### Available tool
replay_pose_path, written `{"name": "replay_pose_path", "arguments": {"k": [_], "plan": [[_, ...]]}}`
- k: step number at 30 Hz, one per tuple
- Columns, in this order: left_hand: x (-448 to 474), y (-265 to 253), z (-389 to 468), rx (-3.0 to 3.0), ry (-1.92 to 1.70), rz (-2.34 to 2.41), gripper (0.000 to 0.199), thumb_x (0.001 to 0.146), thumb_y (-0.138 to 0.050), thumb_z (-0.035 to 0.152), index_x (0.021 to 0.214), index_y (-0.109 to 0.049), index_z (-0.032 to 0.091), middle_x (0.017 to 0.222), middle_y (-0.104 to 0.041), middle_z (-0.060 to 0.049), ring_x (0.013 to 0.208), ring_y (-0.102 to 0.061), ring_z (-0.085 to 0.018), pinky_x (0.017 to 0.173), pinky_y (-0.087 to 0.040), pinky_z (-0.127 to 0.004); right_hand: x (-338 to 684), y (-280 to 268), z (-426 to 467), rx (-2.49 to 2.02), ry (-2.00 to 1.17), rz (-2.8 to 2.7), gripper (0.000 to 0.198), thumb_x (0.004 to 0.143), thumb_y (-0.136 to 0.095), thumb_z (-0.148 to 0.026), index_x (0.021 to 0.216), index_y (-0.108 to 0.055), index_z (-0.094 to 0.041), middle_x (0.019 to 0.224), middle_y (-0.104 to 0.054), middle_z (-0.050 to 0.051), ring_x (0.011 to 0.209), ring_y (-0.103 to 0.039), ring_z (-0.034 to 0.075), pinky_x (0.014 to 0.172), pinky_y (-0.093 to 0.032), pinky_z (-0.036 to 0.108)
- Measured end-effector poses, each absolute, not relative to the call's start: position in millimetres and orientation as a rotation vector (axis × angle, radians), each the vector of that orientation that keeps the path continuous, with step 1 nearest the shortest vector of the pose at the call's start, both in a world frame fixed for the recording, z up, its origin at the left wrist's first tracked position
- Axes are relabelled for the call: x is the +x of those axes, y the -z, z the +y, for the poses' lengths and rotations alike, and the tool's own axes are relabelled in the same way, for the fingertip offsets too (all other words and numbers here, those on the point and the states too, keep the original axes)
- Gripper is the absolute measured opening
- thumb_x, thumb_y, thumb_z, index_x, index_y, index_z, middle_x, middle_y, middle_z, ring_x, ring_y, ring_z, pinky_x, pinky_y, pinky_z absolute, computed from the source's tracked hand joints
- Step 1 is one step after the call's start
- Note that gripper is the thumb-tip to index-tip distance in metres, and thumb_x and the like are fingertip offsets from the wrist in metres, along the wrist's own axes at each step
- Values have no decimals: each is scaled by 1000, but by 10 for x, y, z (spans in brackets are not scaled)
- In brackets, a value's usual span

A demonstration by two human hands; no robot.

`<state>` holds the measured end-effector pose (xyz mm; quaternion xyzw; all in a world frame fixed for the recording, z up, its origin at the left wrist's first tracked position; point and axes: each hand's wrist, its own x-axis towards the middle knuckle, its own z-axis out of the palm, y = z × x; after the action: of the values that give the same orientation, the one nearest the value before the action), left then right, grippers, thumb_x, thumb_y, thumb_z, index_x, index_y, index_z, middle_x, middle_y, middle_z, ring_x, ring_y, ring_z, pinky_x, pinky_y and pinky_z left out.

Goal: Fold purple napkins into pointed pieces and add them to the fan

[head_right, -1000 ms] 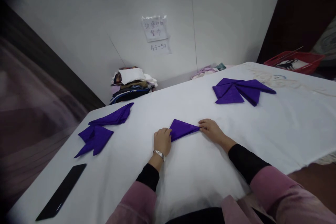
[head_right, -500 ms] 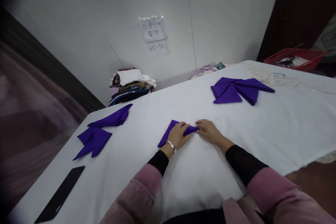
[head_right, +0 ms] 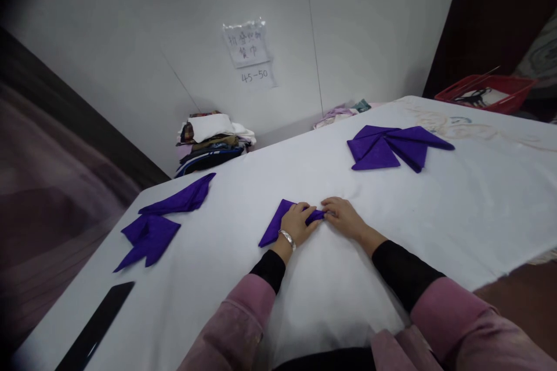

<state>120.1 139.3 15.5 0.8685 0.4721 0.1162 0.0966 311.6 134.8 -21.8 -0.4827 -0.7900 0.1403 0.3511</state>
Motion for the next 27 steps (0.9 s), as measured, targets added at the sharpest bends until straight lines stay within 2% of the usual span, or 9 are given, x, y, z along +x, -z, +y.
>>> {"name": "replay_pose_path", "arguments": {"k": [5, 11, 22, 27], "plan": [[1206, -106, 1412, 2599, -401, 1394, 32, 86, -45, 41, 114, -56, 30, 115, -54, -2, 100, -47, -21, 83, -41, -33, 3114, 216, 1341, -1257, -354, -2055, 18, 80, -51, -25, 87, -67, -25, 106, -64, 4, 103, -56, 22, 90, -43, 42], [1222, -75, 1431, 2632, -453, 1396, 31, 89, -37, 37, 111, -57, 29, 110, -57, -1, 94, -48, -19, 79, -42, -32, 3109, 240, 1342, -1313, -329, -2072, 21, 79, -56, -38, 91, -67, -24, 111, -62, 5, 109, -52, 25, 92, -41, 44], [1234, -90, 1400, 2605, -383, 1412, 40, 79, -49, 23, 119, -51, 24, 117, -53, -4, 103, -45, -22, 88, -41, -34, 2990, 267, 1321, -1446, -268, -2071, 21, 77, -51, -23, 93, -66, -23, 118, -59, 7, 116, -46, 26, 96, -36, 46], [1241, -83, 1409, 2596, -375, 1426, 35, 81, -48, 27, 116, -52, 23, 117, -53, -4, 104, -46, -21, 89, -41, -34, 2952, 264, 1330, -1487, -198, -2102, 20, 78, -50, -19, 90, -66, -22, 120, -58, 6, 117, -45, 26, 96, -36, 46]]}}
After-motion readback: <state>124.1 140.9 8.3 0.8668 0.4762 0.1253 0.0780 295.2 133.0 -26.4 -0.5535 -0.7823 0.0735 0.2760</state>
